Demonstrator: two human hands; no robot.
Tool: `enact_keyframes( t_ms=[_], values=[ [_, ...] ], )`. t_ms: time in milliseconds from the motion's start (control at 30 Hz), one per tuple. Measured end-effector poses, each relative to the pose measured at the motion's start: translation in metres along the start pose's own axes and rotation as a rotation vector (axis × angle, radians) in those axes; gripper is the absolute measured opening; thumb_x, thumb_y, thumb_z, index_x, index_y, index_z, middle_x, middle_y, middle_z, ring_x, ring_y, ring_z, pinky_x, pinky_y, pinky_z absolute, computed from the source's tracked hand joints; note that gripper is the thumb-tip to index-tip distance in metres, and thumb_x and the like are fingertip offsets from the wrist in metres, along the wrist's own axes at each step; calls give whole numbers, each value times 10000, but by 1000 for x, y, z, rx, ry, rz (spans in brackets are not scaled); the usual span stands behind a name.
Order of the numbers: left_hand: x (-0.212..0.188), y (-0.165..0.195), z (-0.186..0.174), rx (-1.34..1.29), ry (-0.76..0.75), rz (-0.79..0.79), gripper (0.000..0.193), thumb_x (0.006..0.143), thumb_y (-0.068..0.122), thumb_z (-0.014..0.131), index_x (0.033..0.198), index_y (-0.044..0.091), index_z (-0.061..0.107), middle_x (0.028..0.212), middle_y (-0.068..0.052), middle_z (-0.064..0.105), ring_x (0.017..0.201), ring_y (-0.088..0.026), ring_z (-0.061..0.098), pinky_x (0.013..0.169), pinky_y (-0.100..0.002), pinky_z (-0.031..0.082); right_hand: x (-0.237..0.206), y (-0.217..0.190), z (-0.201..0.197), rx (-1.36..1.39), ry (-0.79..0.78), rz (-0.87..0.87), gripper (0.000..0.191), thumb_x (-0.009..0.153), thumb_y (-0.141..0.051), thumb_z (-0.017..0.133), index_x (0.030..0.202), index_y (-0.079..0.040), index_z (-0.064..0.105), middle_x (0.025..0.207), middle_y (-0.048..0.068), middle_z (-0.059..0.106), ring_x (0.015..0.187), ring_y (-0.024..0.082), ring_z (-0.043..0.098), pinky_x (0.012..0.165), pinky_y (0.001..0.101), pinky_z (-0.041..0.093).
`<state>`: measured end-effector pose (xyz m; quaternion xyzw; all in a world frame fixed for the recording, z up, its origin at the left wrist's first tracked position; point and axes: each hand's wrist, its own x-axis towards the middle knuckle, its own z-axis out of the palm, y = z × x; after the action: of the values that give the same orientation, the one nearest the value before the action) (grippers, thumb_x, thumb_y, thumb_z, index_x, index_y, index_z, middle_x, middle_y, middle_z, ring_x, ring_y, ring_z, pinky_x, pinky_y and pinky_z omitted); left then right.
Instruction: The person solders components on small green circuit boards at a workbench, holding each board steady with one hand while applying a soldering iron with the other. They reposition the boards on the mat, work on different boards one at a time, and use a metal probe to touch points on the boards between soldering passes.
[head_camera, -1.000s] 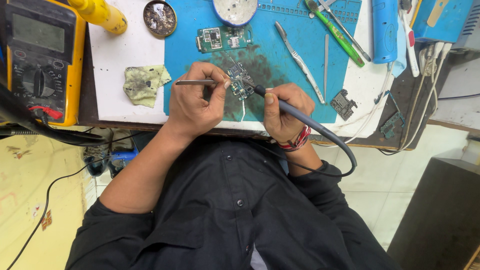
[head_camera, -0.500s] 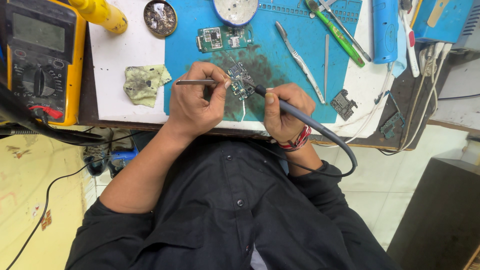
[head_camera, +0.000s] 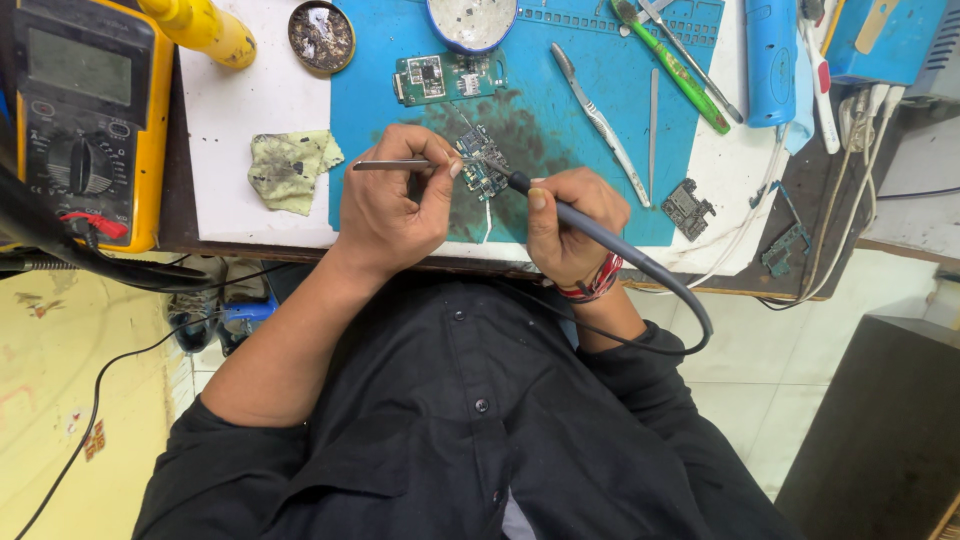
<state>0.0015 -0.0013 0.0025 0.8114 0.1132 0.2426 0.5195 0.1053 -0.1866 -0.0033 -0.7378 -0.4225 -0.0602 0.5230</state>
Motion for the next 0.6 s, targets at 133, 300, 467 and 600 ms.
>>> enact_keyframes(
  t_ms=[133, 300, 467, 600],
  values=[
    [0, 0, 0, -6, -3, 5, 217, 993, -26, 715, 1039, 42, 514, 936, -79, 737, 704, -137, 697, 619, -266, 532, 0, 0, 1, -25, 20, 20, 122, 1041, -83, 670, 977, -6, 601, 815, 121, 661, 655, 230, 623, 613, 336, 457],
    [0, 0, 0, -9, -6, -14, 215, 990, -27, 715, 1036, 42, 517, 935, -78, 740, 688, -131, 689, 605, -265, 524, 0, 0, 1, -48, 22, 6, 116, 1040, -80, 667, 975, -12, 599, 821, 121, 662, 664, 240, 625, 621, 344, 459],
    [0, 0, 0, 1, -2, -11, 218, 989, -28, 718, 1036, 41, 517, 930, -77, 738, 684, -125, 682, 601, -261, 518, -1, 1, 1, -28, 11, 1, 119, 1036, -81, 669, 977, -8, 595, 809, 121, 652, 656, 237, 623, 611, 345, 454],
    [0, 0, 0, -8, -5, -7, 220, 990, -30, 717, 1034, 44, 515, 930, -76, 737, 686, -119, 681, 596, -253, 516, 0, 2, 2, -14, 37, 8, 136, 1058, -87, 668, 1006, 4, 582, 838, 122, 672, 668, 226, 635, 618, 334, 468]
  ],
)
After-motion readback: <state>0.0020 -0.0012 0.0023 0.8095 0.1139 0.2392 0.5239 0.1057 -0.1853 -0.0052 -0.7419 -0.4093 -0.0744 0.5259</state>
